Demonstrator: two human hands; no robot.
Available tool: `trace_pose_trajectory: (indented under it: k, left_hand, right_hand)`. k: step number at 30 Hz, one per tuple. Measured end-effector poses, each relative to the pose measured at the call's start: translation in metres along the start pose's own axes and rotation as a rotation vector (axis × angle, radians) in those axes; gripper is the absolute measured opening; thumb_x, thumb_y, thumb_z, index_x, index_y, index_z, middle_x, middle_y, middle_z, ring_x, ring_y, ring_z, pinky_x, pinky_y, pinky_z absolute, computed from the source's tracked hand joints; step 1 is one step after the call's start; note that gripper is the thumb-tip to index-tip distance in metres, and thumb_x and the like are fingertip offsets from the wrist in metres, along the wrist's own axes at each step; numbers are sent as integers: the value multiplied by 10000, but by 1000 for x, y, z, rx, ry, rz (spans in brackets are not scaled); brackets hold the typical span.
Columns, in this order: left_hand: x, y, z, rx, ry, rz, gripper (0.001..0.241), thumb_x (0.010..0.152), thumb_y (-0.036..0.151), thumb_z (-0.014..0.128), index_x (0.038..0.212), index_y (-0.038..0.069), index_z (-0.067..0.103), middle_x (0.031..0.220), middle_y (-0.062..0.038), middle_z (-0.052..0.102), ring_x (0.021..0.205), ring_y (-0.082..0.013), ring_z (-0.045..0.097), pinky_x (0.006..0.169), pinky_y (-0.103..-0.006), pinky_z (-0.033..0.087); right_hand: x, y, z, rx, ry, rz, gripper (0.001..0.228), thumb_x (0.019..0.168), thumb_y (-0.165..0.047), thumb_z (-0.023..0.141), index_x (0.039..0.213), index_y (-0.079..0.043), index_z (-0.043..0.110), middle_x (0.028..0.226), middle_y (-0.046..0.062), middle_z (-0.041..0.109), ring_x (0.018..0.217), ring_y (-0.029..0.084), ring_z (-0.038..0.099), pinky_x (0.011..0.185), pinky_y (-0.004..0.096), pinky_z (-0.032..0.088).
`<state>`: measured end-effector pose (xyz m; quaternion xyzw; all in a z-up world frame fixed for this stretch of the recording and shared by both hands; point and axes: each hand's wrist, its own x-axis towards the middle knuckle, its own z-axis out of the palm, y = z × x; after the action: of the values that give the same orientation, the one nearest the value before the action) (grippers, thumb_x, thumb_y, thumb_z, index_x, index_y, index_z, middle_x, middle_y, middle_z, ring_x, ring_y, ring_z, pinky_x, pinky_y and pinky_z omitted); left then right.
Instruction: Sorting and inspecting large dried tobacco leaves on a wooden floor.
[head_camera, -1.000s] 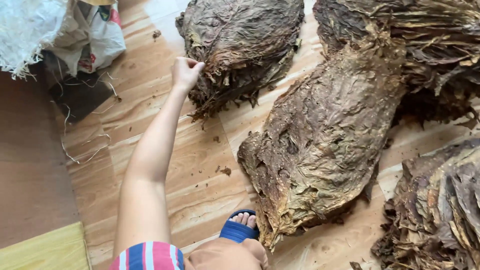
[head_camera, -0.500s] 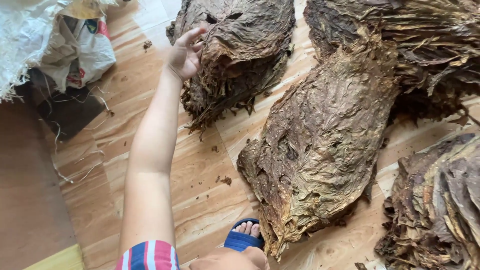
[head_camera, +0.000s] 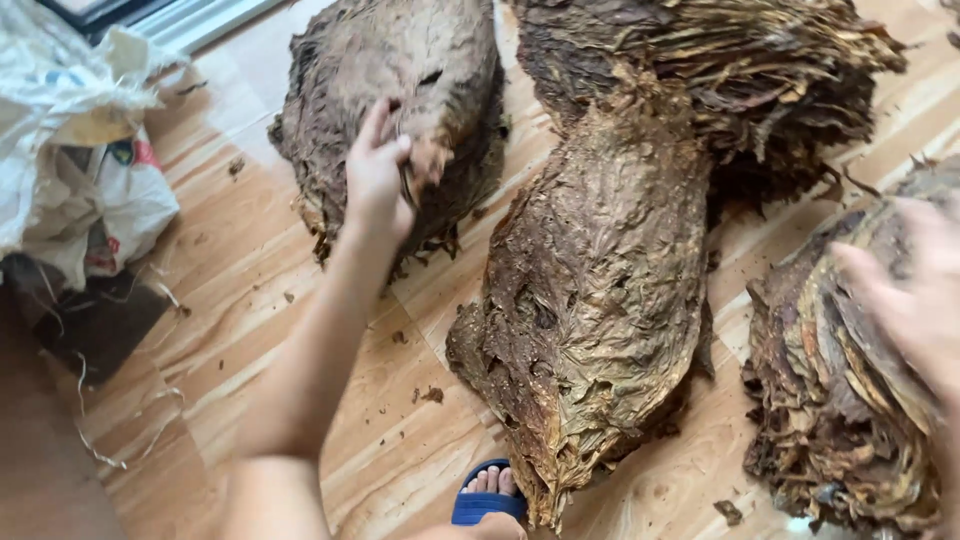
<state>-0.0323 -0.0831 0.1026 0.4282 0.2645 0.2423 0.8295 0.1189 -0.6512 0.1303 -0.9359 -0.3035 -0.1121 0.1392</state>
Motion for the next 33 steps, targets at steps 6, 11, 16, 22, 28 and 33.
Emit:
trace_pose_trajectory:
  k: [6,11,16,22,28,33]
  left_hand:
    - [-164,-60,49,-72,114,133,801,1142,-89,509,1871,191,333,1340,-136,731,893,-153,709,795,-261,658]
    - [-235,-69,69,-71,106,233,753,1115,-40,549,1811,165,348,1741,-228,536,1477,-359,631,1259,-529,575]
    - [-259,-103,21,-150,63,152,733,1112,-6,594,1801,173,415,1124,-49,799,739,-61,639,587,-187,544]
    - [-268,-158,-21,-2,281,-169,621,1111,-20,586,1705,165,581,1459,-91,711,1180,-204,684,1031,-356,596]
    - [-301,-152,31,-192,-273,-219,1019,938,-186,747,1811,251,456,1095,-100,788,652,-107,604,504,-234,519]
    - [-333,-103,120,142,-1331,-218,738,1180,140,632,1819,2,290,1902,-159,355,1763,-271,377,1491,-439,298]
  right_hand:
    - [27,-215,134,1489,-975,860,990,1123,-708,162,1713,13,496,1742,286,608,1573,451,588,1352,535,460]
    - [0,-230,362,2088,-879,1071,1204,993,-988,311,1762,-68,421,1767,289,433,1600,503,439,1340,624,351]
    - [50,-242,287,1952,-422,1279,1127,994,-934,189,1746,-154,500,1619,236,660,1300,396,666,863,541,582]
    - [61,-154,212,992,-283,284,880,933,15,746,1755,-123,464,1367,191,752,759,130,632,686,258,570]
    - [81,-110,42,241,-346,-89,703,1013,121,608,1670,-129,621,1819,54,487,692,143,672,673,270,656]
    - [27,-36,-111,-132,-281,-95,657,1079,32,592,1714,-134,622,1788,32,587,494,149,653,460,251,645]
